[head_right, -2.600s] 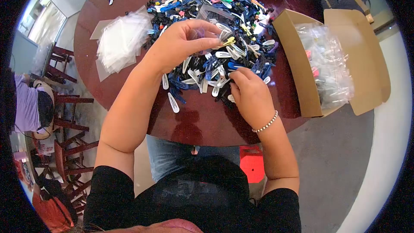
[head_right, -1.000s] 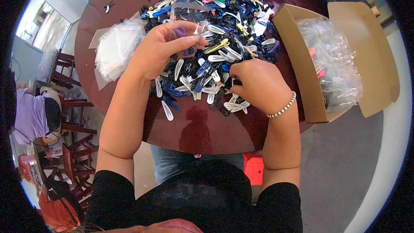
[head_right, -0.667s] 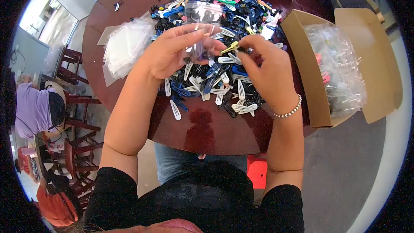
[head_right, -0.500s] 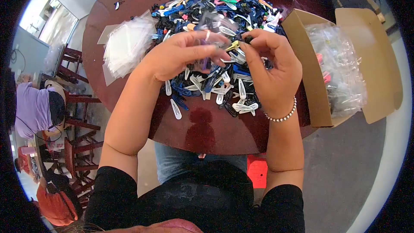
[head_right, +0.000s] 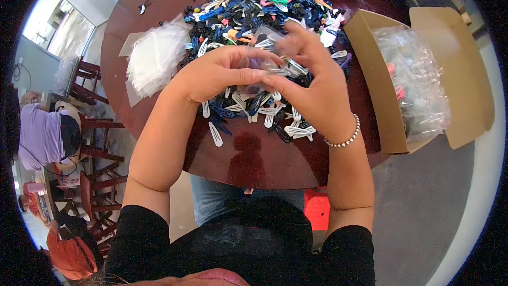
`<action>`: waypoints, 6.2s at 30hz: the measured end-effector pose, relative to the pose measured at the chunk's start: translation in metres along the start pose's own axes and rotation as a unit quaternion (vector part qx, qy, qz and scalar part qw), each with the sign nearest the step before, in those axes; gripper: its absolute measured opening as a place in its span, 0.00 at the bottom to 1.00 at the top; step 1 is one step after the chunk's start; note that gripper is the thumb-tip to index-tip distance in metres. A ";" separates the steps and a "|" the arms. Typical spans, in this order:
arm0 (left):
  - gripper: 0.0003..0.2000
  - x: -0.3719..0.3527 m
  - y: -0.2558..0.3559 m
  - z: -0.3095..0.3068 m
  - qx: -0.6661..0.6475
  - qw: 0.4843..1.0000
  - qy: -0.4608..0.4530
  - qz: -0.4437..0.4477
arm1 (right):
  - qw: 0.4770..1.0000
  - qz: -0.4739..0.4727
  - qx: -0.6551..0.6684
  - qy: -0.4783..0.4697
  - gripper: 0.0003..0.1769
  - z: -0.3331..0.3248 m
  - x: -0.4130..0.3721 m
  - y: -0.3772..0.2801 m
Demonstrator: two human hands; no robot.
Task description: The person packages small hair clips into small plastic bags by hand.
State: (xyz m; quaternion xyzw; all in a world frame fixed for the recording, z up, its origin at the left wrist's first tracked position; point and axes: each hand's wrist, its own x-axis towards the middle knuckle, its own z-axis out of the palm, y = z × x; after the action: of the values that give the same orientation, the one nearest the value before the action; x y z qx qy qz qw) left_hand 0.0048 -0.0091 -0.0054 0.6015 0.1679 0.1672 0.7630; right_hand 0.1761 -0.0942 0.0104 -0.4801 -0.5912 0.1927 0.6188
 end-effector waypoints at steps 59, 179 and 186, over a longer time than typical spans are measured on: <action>0.21 -0.002 0.004 0.005 0.125 0.989 0.080 0.015 | 0.549 -0.072 -0.703 -0.446 0.34 -0.208 0.071 0.118; 0.09 0.004 0.002 -0.010 0.034 0.941 0.301 0.147 | 0.947 0.219 0.207 -0.110 0.06 -0.018 0.040 0.040; 0.10 0.005 0.000 -0.009 0.056 0.939 0.309 0.140 | 0.968 -0.021 -0.225 0.109 0.10 -0.006 0.037 0.029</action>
State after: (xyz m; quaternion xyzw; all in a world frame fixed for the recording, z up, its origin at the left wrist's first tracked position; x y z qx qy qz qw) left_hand 0.0050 0.0014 -0.0077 0.5796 0.3187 0.4400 0.6074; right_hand 0.1994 -0.0529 0.0082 -0.6125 -0.5584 -0.0120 0.5593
